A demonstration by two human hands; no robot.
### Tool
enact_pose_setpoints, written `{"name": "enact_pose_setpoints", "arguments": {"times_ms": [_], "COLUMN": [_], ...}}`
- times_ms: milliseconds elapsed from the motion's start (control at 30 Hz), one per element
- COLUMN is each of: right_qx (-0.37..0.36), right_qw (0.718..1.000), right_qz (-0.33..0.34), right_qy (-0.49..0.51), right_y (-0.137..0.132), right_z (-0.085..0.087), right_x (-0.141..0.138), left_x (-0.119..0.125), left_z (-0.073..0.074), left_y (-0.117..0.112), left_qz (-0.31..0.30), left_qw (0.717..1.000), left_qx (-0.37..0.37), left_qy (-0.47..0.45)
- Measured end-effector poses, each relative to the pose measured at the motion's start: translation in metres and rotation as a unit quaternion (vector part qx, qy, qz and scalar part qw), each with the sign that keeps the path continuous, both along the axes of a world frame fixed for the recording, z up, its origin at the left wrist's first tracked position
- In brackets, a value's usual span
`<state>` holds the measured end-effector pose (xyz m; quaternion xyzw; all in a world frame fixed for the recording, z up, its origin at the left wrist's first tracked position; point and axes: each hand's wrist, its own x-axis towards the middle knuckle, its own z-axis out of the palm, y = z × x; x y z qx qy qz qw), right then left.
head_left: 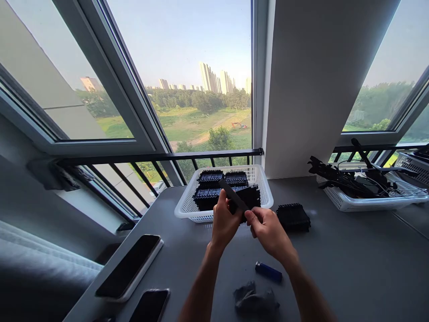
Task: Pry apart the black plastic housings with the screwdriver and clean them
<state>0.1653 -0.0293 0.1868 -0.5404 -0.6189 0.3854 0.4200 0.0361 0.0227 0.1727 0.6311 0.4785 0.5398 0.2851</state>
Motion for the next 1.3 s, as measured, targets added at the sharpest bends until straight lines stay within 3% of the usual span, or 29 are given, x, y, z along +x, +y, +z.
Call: {"name": "enact_pose_setpoints", "arguments": {"times_ms": [200, 400, 600, 733, 867, 1133, 1300], "right_qx": [0.031, 0.074, 0.082, 0.078, 0.073, 0.023, 0.020], "right_qw": [0.997, 0.976, 0.979, 0.971, 0.975, 0.997, 0.994], "right_qz": [-0.051, -0.149, -0.101, -0.154, -0.182, -0.040, -0.078], "right_qy": [-0.048, -0.141, -0.158, -0.162, -0.103, 0.061, 0.073], "right_y": [0.007, 0.009, 0.005, 0.006, 0.009, 0.014, 0.021], "right_z": [-0.006, -0.010, -0.008, -0.009, -0.007, -0.006, -0.011], "right_x": [0.006, 0.010, 0.009, 0.016, 0.028, 0.033, 0.036], "left_x": [0.000, -0.003, -0.004, -0.005, -0.003, -0.005, -0.004], "left_z": [0.002, 0.000, 0.000, 0.003, 0.007, 0.008, 0.009], "left_y": [0.001, 0.004, 0.003, 0.001, 0.000, 0.004, 0.005], "left_qz": [0.003, 0.017, 0.014, 0.017, 0.016, 0.051, 0.033], "left_qw": [1.000, 1.000, 1.000, 0.999, 0.996, 0.982, 0.955], "left_qx": [0.002, -0.014, -0.015, -0.029, -0.049, -0.025, -0.096], "left_qy": [-0.001, -0.002, -0.004, -0.024, -0.070, -0.179, -0.278]}}
